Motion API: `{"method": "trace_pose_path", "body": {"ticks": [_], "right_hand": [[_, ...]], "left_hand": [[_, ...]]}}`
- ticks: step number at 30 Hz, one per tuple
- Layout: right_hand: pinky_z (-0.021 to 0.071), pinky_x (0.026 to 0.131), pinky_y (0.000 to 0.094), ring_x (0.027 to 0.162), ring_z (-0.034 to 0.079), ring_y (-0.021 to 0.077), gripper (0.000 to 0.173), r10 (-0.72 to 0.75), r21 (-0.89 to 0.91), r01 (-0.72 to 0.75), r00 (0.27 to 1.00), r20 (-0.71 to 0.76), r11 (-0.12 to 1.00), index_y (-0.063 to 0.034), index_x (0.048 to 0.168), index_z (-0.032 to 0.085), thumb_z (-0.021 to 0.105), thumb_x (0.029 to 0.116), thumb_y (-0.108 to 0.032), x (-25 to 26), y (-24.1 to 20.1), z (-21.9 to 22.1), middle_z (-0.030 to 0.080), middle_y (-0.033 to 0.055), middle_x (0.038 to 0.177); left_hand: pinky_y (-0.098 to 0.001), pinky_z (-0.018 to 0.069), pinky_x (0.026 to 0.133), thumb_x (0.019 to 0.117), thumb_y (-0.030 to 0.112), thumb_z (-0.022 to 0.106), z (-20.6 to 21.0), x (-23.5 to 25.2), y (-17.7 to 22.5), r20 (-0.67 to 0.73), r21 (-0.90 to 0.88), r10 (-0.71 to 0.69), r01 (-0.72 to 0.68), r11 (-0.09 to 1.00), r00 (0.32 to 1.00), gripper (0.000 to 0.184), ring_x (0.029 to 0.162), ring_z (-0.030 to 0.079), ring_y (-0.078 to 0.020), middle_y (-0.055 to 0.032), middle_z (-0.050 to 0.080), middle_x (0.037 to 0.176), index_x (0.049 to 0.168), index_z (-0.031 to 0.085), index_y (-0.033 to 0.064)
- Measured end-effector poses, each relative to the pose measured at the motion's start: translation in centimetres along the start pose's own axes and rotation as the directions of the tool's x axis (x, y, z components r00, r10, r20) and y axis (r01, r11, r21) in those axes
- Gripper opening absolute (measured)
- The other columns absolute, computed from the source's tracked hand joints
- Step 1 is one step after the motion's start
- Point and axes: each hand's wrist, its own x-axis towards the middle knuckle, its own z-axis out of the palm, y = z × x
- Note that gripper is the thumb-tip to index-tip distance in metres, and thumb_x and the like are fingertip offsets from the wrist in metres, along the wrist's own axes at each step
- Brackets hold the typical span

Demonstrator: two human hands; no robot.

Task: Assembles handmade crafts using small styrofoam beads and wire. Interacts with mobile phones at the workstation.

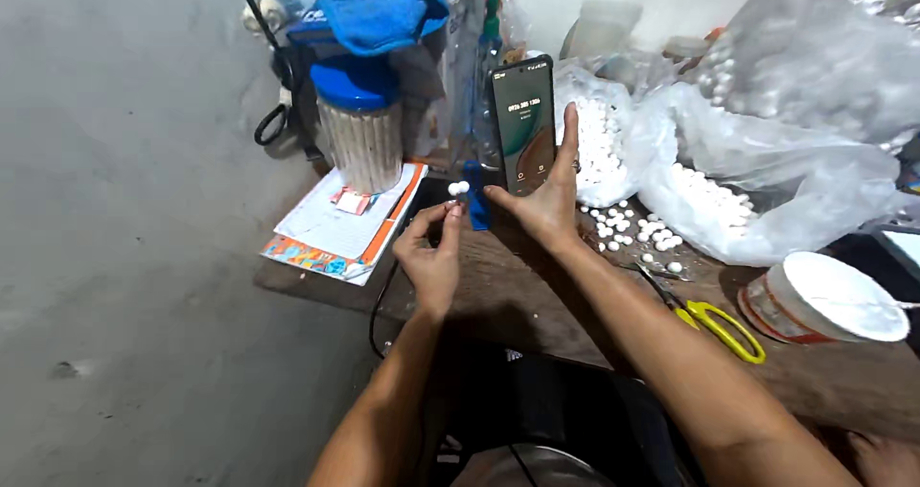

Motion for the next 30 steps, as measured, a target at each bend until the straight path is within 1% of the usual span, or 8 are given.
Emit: {"method": "trace_pose_path", "body": {"ticks": [4,8,11,15,20,22,25,30], "right_hand": [[0.0515,0.094,0.0551,0.117,0.057,0.0447,0.136,0.03,-0.011,-0.03,0.999,0.043,0.999,-0.0106,0.165,0.01,0.096,0.062,-0.032,-0.3,0.8,3.5,0.044,0.0331,0.143],[0.0527,0.09,0.0535,0.111,0.059,0.0436,0.138,0.081,0.005,-0.081,0.994,0.077,0.997,-0.0114,0.165,0.008,0.097,0.0622,-0.031,0.2,1.5,5.8,0.043,0.0345,0.142],[0.0516,0.093,0.0544,0.115,0.058,0.0451,0.139,0.139,0.008,-0.141,0.985,0.106,0.99,-0.0132,0.166,0.005,0.097,0.0626,-0.029,0.9,1.4,6.9,0.039,0.0353,0.147],[0.0493,0.099,0.0545,0.124,0.053,0.0464,0.139,0.17,0.037,-0.174,0.981,0.095,0.984,-0.0125,0.166,0.006,0.098,0.0625,-0.026,1.2,1.1,8.4,0.031,0.0347,0.155],[0.0491,0.1,0.0516,0.125,0.052,0.0454,0.138,0.191,0.045,-0.194,0.979,0.072,0.98,-0.0134,0.166,0.008,0.098,0.062,-0.024,1.7,0.4,10.2,0.032,0.0349,0.153],[0.0509,0.097,0.0502,0.12,0.056,0.0436,0.138,0.18,0.029,-0.182,0.982,0.053,0.983,-0.0137,0.166,0.008,0.098,0.0622,-0.026,2.1,0.5,10.6,0.035,0.0336,0.151],[0.0507,0.096,0.0509,0.117,0.056,0.0432,0.137,0.167,0.015,-0.168,0.985,0.039,0.986,-0.0147,0.166,0.008,0.097,0.0633,-0.028,2.8,1.1,10.7,0.037,0.0333,0.149],[0.0497,0.098,0.0518,0.12,0.054,0.0454,0.136,0.207,0.001,-0.207,0.978,0.009,0.978,-0.0134,0.166,0.009,0.097,0.0636,-0.026,3.5,2.2,10.9,0.037,0.0337,0.148]], "left_hand": [[-0.0174,0.057,0.076,0.0937,-0.003,0.065,-1.3,-0.4,-0.6,-0.076,0.036,-0.123,0.126,0.991,0.99,0.007,0.083,0.068,0.0021,0.0047,0.073,0.09,0.096,0.071,-0.0015],[-0.0207,0.0589,0.078,0.0937,-0.004,0.064,-1.9,-0.5,-1.5,-0.078,0.029,-0.072,0.075,0.997,0.994,0.009,0.084,0.07,-0.0012,0.0041,0.074,0.09,0.096,0.072,-0.0002],[-0.0229,0.0599,0.08,0.0937,-0.004,0.062,-2.2,-0.4,-1.7,-0.075,0.013,-0.02,0.021,1.0,0.997,0.011,0.086,0.071,-0.0034,0.0027,0.075,0.092,0.095,0.072,0.0005],[-0.0235,0.0605,0.08,0.0931,-0.005,0.061,-2.4,-0.4,-1.4,-0.103,0.019,-0.056,0.058,0.998,0.993,0.012,0.086,0.072,-0.005,0.0014,0.075,0.091,0.094,0.072,0.0004],[-0.0217,0.0599,0.076,0.0953,-0.003,0.06,-2.6,-0.3,-1.5,-0.117,0.035,-0.074,0.079,0.996,0.99,0.012,0.083,0.071,-0.004,0.0021,0.075,0.09,0.095,0.072,0.0012],[-0.0214,0.0598,0.075,0.0955,-0.003,0.06,-2.6,-0.2,-1.4,-0.125,0.037,-0.095,0.1,0.994,0.988,0.013,0.082,0.071,-0.004,0.0024,0.075,0.088,0.095,0.072,0.0012],[-0.0233,0.0607,0.077,0.0944,-0.003,0.061,-2.4,-0.4,-1.1,-0.091,0.028,-0.175,0.178,0.984,0.98,0.011,0.082,0.072,-0.0048,0.0027,0.075,0.086,0.094,0.072,0.002],[-0.0217,0.0602,0.074,0.09,-0.005,0.065,-1.8,-0.6,-0.8,0.015,0.017,-0.288,0.287,0.958,0.958,0.011,0.078,0.071,-0.0035,0.0025,0.074,0.084,0.09,0.073,0.0018]]}}
